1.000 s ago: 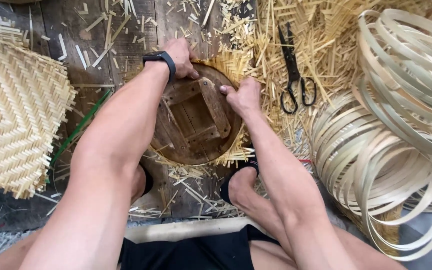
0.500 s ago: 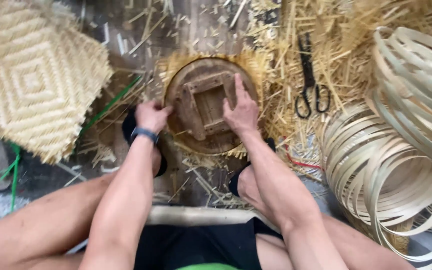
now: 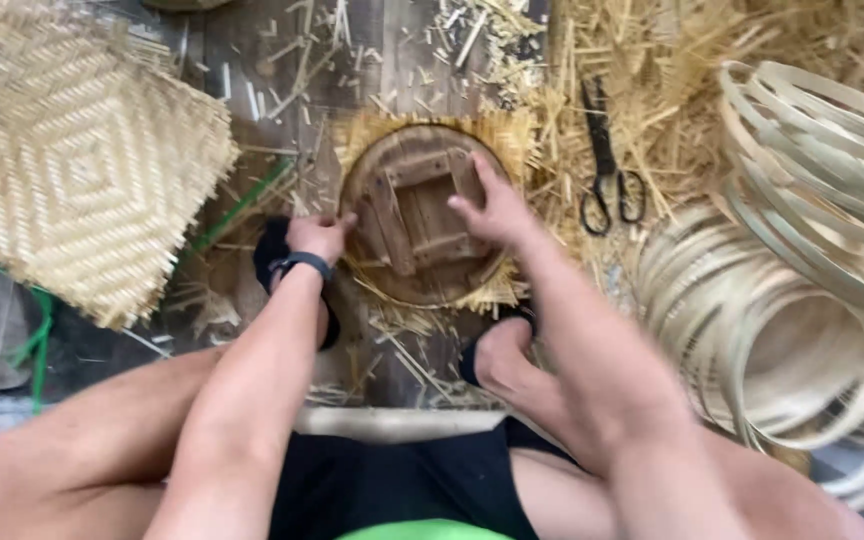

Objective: The person sits on the floor and fits a square woven bamboo mat onto a round wooden mold, folding the mat edges down around the mold. They trim the excess bamboo strands with scissors and press a bamboo rim ring around the edge to form a round sieve tray.

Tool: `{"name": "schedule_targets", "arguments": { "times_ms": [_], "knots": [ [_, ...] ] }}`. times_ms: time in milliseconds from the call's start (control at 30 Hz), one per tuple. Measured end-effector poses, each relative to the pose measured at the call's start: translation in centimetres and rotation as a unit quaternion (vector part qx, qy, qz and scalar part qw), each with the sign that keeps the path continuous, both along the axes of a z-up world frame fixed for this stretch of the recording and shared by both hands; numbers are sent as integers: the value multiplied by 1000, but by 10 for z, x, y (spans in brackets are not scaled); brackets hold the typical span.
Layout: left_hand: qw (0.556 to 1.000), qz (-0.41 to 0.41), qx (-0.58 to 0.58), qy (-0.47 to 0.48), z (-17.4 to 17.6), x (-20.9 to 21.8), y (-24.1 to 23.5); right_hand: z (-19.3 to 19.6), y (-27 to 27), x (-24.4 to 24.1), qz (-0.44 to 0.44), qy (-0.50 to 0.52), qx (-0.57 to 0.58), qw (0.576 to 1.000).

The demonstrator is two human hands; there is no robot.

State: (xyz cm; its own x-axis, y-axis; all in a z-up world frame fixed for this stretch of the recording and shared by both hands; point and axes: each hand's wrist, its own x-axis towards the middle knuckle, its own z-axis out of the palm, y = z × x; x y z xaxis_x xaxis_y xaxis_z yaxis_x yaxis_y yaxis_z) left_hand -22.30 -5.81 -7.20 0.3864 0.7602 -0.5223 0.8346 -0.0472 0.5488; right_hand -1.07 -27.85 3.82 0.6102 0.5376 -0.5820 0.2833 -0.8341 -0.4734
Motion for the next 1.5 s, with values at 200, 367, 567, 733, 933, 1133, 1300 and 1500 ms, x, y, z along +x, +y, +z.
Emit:
{"name": "schedule_targets", "arguments": {
  "times_ms": [200,367,567,733,933,1133,1300,1500],
  "knots": [
    [929,286,-176,-157,-54,-35,-33,142,-94,123,276,-239,-339,867],
    [913,321,-156,-196,-78,-34,-38,131,-162,120,45,-165,-184,968],
    [968,237,-55,-61,-22,-17,-27,-130,-214,156,-102,-202,-93,970],
    [918,10,374,-134,51,45,-83,-131,-187,131,-130,-230,-175,948],
    [956,-248,153,9,77,153,-143,-56,-180,119,-213,38,-87,972],
    [869,-461,180,15,65,133,-123,-58,-210,62,-229,36,-55,971],
    [979,-180,91,-28,7,148,-136,-47,-178,62,5,-154,-128,980],
    [970,-186,98,122,82,176,-145,-96,-122,57,116,-162,-181,963]
  ]
}}
